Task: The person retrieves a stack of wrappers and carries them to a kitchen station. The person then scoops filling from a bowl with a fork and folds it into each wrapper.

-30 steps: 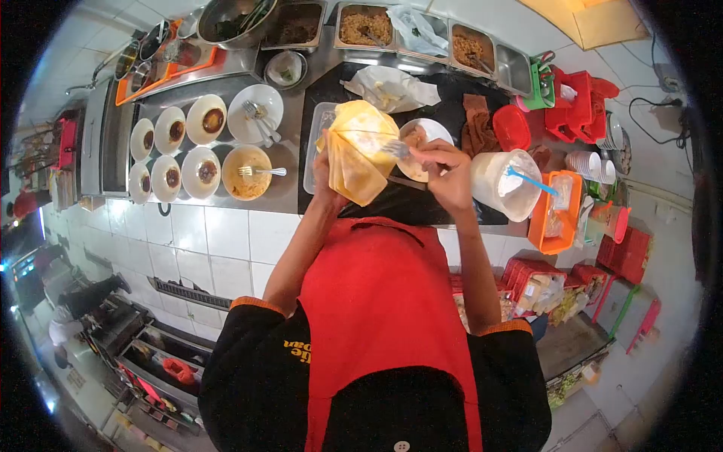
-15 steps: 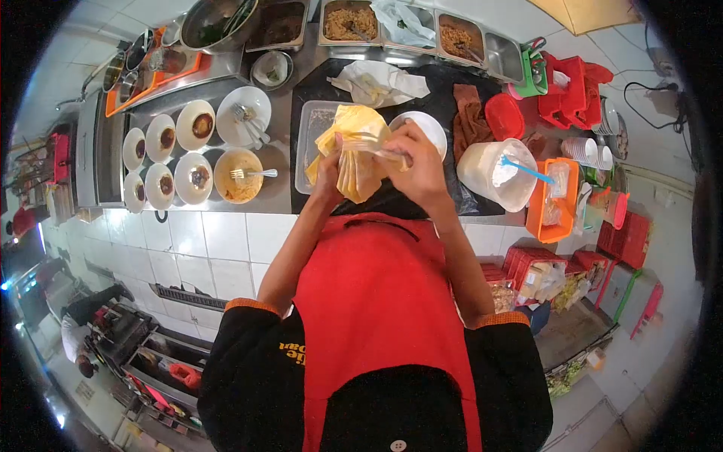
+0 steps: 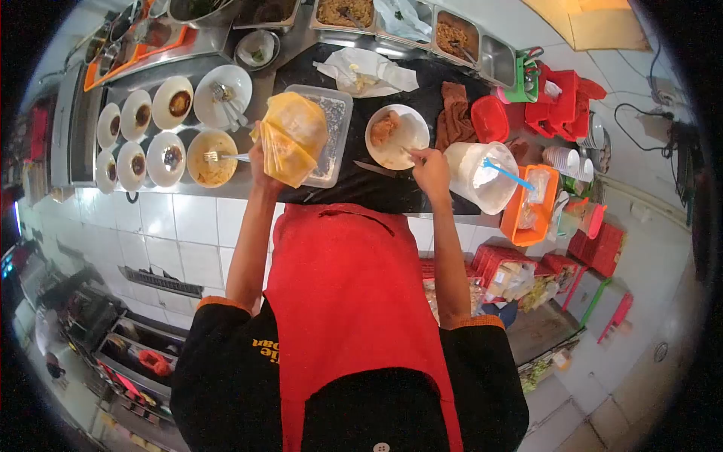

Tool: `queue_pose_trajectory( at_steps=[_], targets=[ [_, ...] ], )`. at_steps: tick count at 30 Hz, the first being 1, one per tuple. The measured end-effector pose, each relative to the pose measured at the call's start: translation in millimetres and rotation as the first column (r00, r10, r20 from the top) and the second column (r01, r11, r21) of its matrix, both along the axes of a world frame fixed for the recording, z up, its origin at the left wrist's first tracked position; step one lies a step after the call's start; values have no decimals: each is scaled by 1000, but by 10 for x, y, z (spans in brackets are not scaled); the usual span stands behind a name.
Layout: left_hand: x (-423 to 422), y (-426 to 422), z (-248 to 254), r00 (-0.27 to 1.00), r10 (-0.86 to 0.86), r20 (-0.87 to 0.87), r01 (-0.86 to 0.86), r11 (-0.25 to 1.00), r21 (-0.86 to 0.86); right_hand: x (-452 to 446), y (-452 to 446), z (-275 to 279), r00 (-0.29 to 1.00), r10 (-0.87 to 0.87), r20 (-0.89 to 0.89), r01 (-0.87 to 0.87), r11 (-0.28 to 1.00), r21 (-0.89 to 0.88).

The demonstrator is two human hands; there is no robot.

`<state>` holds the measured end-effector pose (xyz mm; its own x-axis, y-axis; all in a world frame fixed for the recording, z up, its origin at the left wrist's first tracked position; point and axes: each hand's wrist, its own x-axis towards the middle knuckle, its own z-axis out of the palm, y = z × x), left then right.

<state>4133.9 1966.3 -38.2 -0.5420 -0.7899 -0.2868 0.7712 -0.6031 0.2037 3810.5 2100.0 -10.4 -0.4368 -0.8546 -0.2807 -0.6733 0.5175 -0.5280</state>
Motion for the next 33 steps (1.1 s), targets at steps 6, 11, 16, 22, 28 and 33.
queue_pose_trajectory(
  at_steps=[6,11,16,22,28,33],
  targets=[
    [-39,86,-47,991,23,133,-21,1000,-18,61,-15,-201,999,39,-23,-40,997,-60],
    [-96,147,-139,994,-17,106,15,1000,20,75,-36,-235,998,19,-60,-22,998,-56],
    [-120,138,-135,998,-16,59,13,998,57,28,-32,-122,992,123,25,-124,992,14],
    [-170,121,-26,998,-53,31,52,998,40,-11,8,-225,976,194,94,-193,981,-22],
    [-184,133,-32,996,-71,59,68,996,53,-28,-33,-399,988,88,131,-77,994,-84],
    [-106,139,-221,998,-61,27,62,998,-24,-124,5,-326,959,148,240,-143,989,-39]
  ],
)
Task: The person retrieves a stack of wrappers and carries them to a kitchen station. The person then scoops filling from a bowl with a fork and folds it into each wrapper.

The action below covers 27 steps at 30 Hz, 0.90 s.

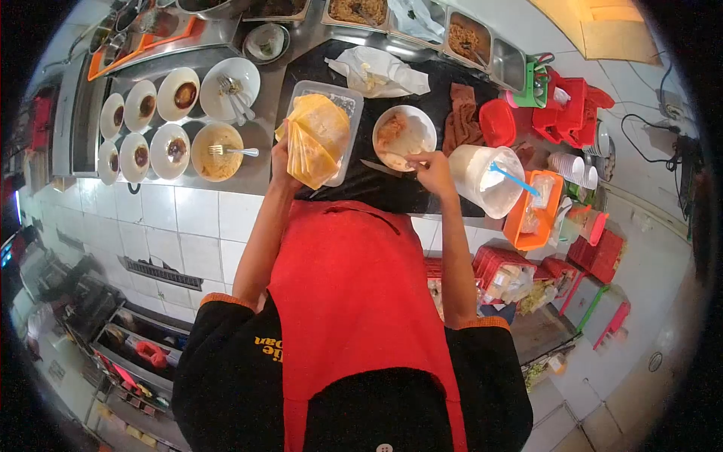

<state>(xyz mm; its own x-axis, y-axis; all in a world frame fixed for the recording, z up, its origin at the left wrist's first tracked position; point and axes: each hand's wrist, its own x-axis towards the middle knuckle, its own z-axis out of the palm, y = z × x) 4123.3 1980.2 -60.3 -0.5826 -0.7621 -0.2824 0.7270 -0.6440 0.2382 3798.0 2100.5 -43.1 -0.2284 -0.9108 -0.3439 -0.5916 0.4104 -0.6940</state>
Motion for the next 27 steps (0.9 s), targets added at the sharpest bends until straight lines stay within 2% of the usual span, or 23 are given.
queue_pose_trajectory(
  at_steps=[2,4,5,7,10,11,15,17,18,20,23,25,27],
  targets=[
    [7,1,25,999,-14,43,14,1000,2,-28,3,-114,999,-18,44,20,999,-42],
    [-28,10,104,996,-28,82,27,1000,5,4,-20,-170,995,31,-91,-38,996,-77],
    [-52,4,159,996,-21,82,18,999,37,9,-14,-98,995,30,-91,-37,996,-78],
    [-55,7,217,996,-6,85,0,998,64,34,-35,133,999,45,-15,-44,997,67],
    [-36,12,236,985,8,170,-13,999,31,-204,57,74,995,65,74,-73,991,108],
    [-41,12,207,983,1,183,-7,999,31,-227,51,121,990,39,134,-46,998,51],
    [-72,17,109,982,-48,184,36,997,67,-263,-14,347,989,32,142,-33,999,4],
    [-112,32,171,983,-55,173,44,997,66,-290,-53,538,949,-42,313,0,991,134],
    [-149,43,227,985,-61,160,51,996,67,-313,-55,606,949,-41,313,0,991,131],
    [-192,39,295,987,-66,147,53,995,87,-349,-61,730,882,-42,470,-23,991,131],
    [-233,56,316,976,-79,203,78,997,16,-365,-80,914,823,-58,565,7,996,92],
    [-285,42,341,969,-137,204,120,988,94,-340,-79,1007,817,-41,575,8,998,61],
    [-320,34,328,967,-152,202,135,986,98,-219,-148,1179,805,-11,594,-5,1000,25]
  ],
)
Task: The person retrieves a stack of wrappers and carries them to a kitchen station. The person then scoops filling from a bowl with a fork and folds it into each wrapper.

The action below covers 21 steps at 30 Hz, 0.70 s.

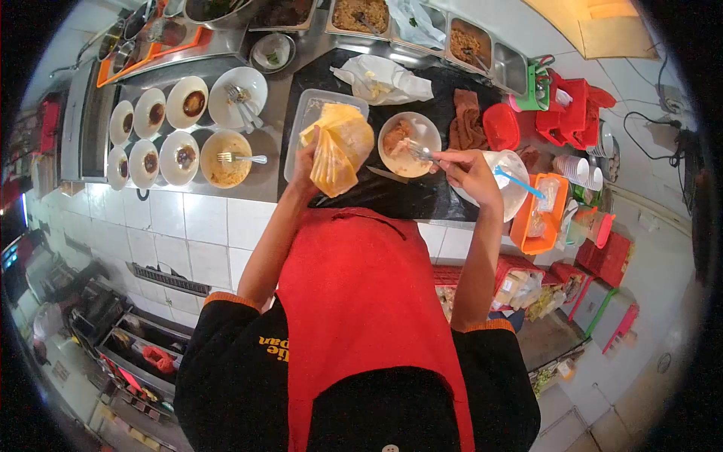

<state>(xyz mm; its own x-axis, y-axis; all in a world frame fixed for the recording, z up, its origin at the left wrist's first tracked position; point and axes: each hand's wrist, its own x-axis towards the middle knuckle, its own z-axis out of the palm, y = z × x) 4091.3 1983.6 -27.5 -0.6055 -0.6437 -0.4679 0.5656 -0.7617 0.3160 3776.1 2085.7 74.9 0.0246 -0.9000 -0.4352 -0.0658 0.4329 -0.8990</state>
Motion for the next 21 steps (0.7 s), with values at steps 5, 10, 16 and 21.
queue_pose_trajectory(
  at_steps=[5,10,16,21],
  targets=[
    [-118,2,-59,969,-124,-216,127,992,1,445,-175,99,928,-151,-342,1,916,-401],
    [-258,-15,240,989,-78,-126,87,994,68,831,-215,133,874,-310,-373,115,880,-462],
    [-265,-42,301,969,-13,-249,26,999,48,911,-152,-198,881,-394,-263,191,803,-564],
    [-203,-35,489,956,117,-268,-112,993,36,671,-68,233,922,-266,-280,120,887,-446]
  ],
)
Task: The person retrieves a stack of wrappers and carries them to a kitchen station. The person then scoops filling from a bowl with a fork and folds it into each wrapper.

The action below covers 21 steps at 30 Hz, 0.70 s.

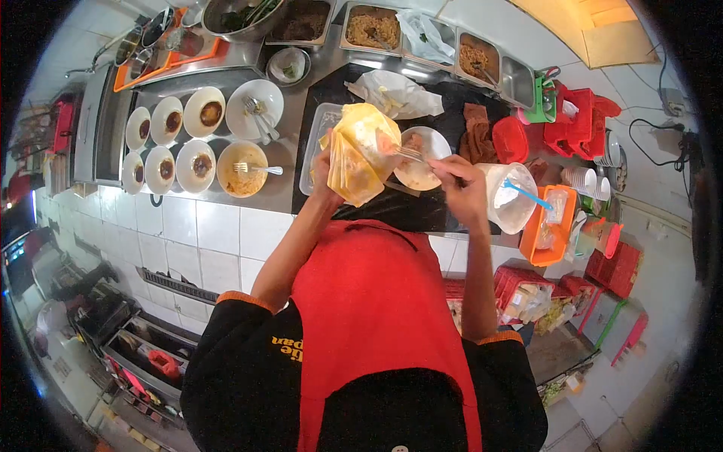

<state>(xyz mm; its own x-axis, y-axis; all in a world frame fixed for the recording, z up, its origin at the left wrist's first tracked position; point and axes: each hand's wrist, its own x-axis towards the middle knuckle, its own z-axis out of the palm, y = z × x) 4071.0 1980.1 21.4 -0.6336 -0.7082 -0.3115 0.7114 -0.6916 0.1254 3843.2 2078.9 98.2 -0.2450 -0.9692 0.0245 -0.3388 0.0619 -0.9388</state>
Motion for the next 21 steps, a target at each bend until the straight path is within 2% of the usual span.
queue_pose_trajectory(
  at_steps=[3,4,6,10,13,15,16,18,19,20,21],
  targets=[
    [66,-28,-79,998,-49,-37,46,994,-97,-144,13,197,979,85,186,-114,982,151],
    [51,0,-114,998,-54,-38,50,994,-97,-156,-22,228,980,80,184,-109,982,152],
    [22,58,-181,992,-73,107,82,993,-81,-153,-135,241,961,135,240,-177,971,162],
    [-81,65,-228,985,-97,140,99,995,-9,-121,-302,249,959,151,240,-191,970,153],
    [-86,31,-208,994,-73,86,69,997,39,-261,-278,180,962,121,247,-151,982,109],
    [21,-53,-406,981,-4,196,14,999,-51,-487,-151,-123,997,-30,64,22,993,119],
    [83,-114,-453,980,-14,197,22,999,-42,-609,-50,-289,997,-39,65,30,991,128],
    [234,-216,-513,969,85,234,-56,990,-128,-760,168,-554,948,35,-318,72,945,318],
    [313,-252,-530,969,74,234,-47,992,-120,-773,295,-638,904,75,-420,112,907,405],
    [392,-292,-530,967,103,233,-78,991,-113,-731,383,-663,905,72,-420,119,904,412],
    [464,-305,-551,963,132,234,-110,989,-103,-663,473,-681,934,100,-343,76,882,465]
  ],
)
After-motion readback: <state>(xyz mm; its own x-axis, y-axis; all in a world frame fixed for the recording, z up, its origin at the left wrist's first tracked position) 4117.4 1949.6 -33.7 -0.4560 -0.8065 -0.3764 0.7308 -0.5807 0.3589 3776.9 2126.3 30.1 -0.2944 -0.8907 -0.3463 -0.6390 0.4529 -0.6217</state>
